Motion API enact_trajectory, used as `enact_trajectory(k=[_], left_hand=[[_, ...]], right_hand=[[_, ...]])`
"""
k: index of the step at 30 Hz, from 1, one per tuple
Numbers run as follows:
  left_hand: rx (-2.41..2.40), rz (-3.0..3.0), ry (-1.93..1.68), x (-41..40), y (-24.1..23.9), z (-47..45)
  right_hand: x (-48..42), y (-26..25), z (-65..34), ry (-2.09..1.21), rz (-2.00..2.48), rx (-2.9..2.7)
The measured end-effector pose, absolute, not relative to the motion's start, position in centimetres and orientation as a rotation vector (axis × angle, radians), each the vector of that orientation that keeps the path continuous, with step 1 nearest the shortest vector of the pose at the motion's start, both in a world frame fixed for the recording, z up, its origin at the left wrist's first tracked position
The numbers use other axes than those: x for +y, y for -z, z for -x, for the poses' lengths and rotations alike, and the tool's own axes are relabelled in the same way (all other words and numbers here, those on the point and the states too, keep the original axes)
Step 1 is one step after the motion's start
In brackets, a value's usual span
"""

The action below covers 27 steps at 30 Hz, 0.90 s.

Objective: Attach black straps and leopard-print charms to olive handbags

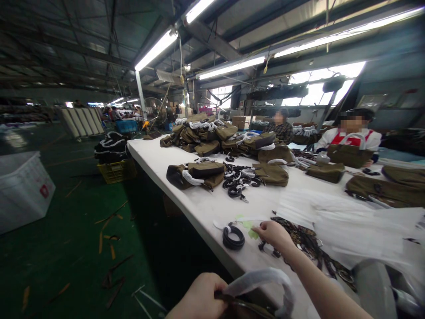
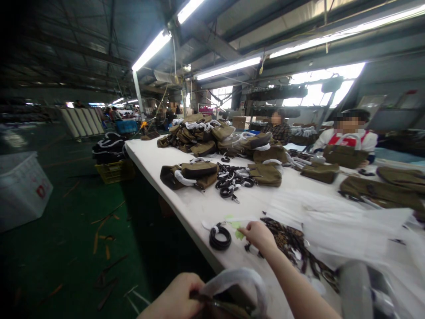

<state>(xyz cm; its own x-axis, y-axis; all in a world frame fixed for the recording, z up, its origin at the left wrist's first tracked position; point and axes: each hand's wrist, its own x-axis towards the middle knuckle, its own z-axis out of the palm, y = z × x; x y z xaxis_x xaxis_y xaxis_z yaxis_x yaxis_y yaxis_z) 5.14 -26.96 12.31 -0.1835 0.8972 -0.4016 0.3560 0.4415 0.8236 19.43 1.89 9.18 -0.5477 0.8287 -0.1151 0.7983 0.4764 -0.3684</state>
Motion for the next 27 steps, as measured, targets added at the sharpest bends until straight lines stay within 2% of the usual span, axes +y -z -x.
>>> enact_trajectory(k=[7, 12, 14, 16, 18, 19, 21, 24, 27], left_hand=[[1.738, -1.238, -0.718, -26.6, -11.3, -4.7], [1.75, -1.247, -0.707, -26.6, -11.0, -4.4], [1.742, -1.271, -0.712, -26.6, -11.0, -4.3], [1.725, -1.283, -0.72, -26.4, -10.8, -4.2], [1.723, -1.293, -0.716, -26.2, -10.6, -4.1], [1.728, -1.305, -0.708, -26.1, -10.5, -4.0], [1.742, -1.347, -0.69, -26.0, -10.4, -4.0], [1.755, -1.401, -0.671, -26.1, -10.6, -4.1], [1.779, -1.405, -0.655, -26.3, -11.0, -4.2]], right_hand=[[1.5, -11.2, -20.4, -0.466, 1.492, -2.617], [-0.7, -14.7, -22.7, -0.43, 1.477, -2.467], [-3.7, -16.6, -24.2, -0.538, 1.344, -2.389], [-7.7, -18.3, -25.4, -0.841, 0.927, -2.253], [-12.1, -19.1, -25.8, -1.077, 0.505, -2.431], [-14.0, -18.9, -25.6, -1.141, 0.345, -2.594], [-17.0, -17.4, -24.5, -1.069, 0.23, -2.858], [-18.9, -13.6, -22.1, -0.785, 0.326, -3.104], [-18.9, -10.9, -20.5, -0.685, 0.471, -3.205]])
